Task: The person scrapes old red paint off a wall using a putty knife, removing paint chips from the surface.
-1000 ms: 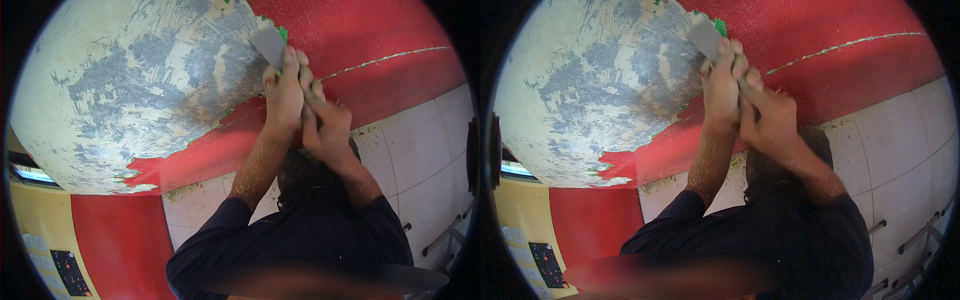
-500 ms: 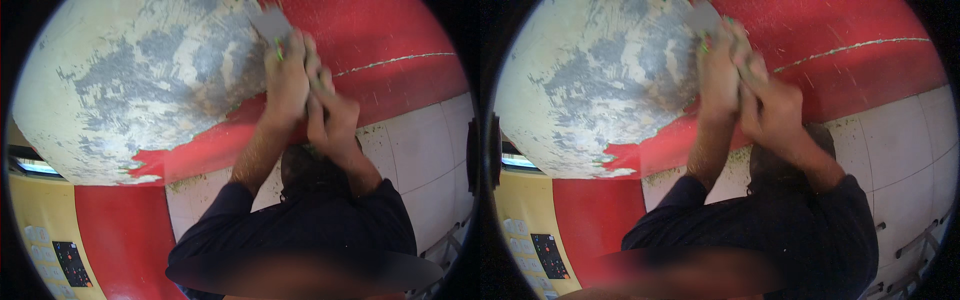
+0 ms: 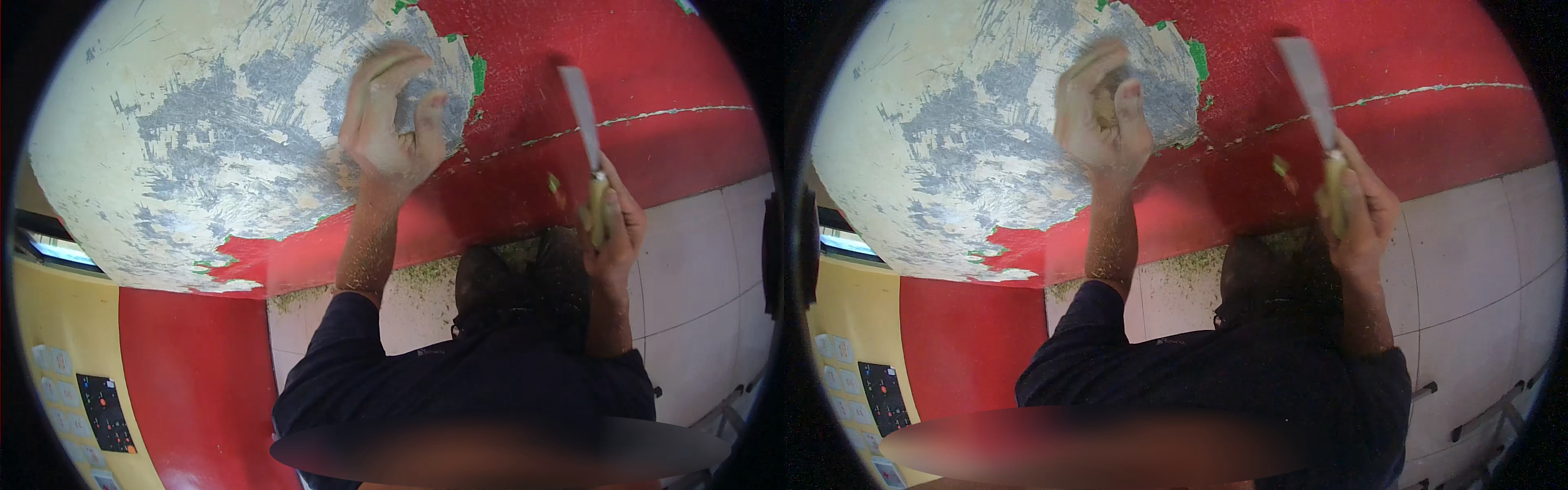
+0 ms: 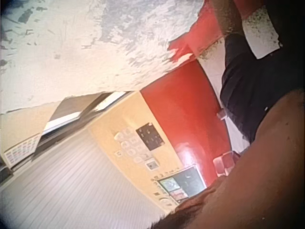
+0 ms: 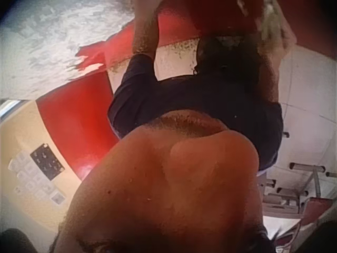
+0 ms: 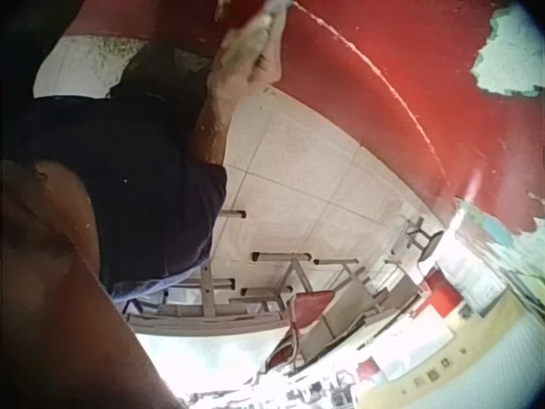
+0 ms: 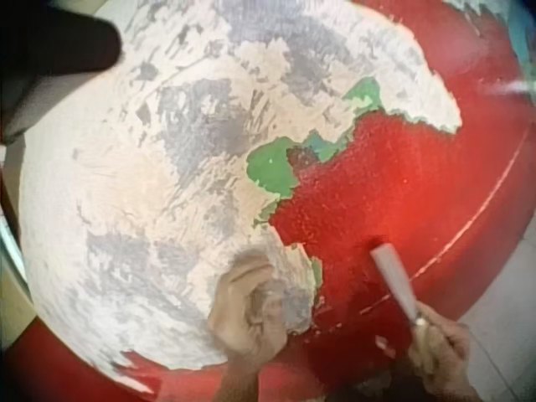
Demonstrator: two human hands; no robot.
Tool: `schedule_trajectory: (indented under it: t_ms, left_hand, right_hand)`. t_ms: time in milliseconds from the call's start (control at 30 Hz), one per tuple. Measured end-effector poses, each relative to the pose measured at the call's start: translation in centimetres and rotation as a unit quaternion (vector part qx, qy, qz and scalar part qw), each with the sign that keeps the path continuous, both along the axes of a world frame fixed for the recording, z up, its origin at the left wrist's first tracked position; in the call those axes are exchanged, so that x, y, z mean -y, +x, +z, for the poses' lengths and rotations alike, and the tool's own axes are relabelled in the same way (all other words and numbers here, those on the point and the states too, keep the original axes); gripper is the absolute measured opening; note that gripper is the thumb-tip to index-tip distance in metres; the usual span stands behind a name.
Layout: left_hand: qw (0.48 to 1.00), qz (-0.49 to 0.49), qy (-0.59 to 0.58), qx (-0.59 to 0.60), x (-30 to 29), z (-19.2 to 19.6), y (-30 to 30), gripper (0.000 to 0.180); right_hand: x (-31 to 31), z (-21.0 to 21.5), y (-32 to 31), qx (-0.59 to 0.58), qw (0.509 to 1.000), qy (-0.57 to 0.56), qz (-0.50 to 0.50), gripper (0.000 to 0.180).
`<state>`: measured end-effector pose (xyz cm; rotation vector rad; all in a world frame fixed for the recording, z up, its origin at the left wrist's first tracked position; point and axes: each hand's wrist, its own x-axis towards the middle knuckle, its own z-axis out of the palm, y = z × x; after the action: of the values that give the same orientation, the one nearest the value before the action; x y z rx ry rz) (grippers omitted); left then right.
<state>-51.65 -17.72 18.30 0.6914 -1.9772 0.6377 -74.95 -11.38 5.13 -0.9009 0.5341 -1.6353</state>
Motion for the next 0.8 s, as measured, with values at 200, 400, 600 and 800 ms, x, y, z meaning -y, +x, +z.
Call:
schedule_trajectory:
  t_ms: [200, 400, 600, 800]
  left_hand:
    - [0.927, 0.26, -0.051, 0.266, 2.1, -2.8, -3.3, 0.058]
    - [0.852, -0.134, 0.286, 0.417, 3.6, -8.6, -1.5, 0.058]
    - [0.915, 0.319, -0.152, 0.194, 1.6, 5.9, 0.5, 0.071]
    - [0.925, 0.355, -0.131, -0.043, 2.2, 2.8, 0.9, 0.067]
  right_hand:
    - [-2.9, -5.0, -2.8, 0.124, 0.973, 0.174, -0.089, 0.041]
    - [-4.1, -6.3, -4.7, 0.142, 0.958, 0.209, -0.134, 0.038]
    - [-3.5, -6.0, -4.6, 0.067, 0.977, 0.167, -0.115, 0.038]
    - [-2.9, -4.8, 0.8, 0.091, 0.98, 0.141, -0.11, 0.042]
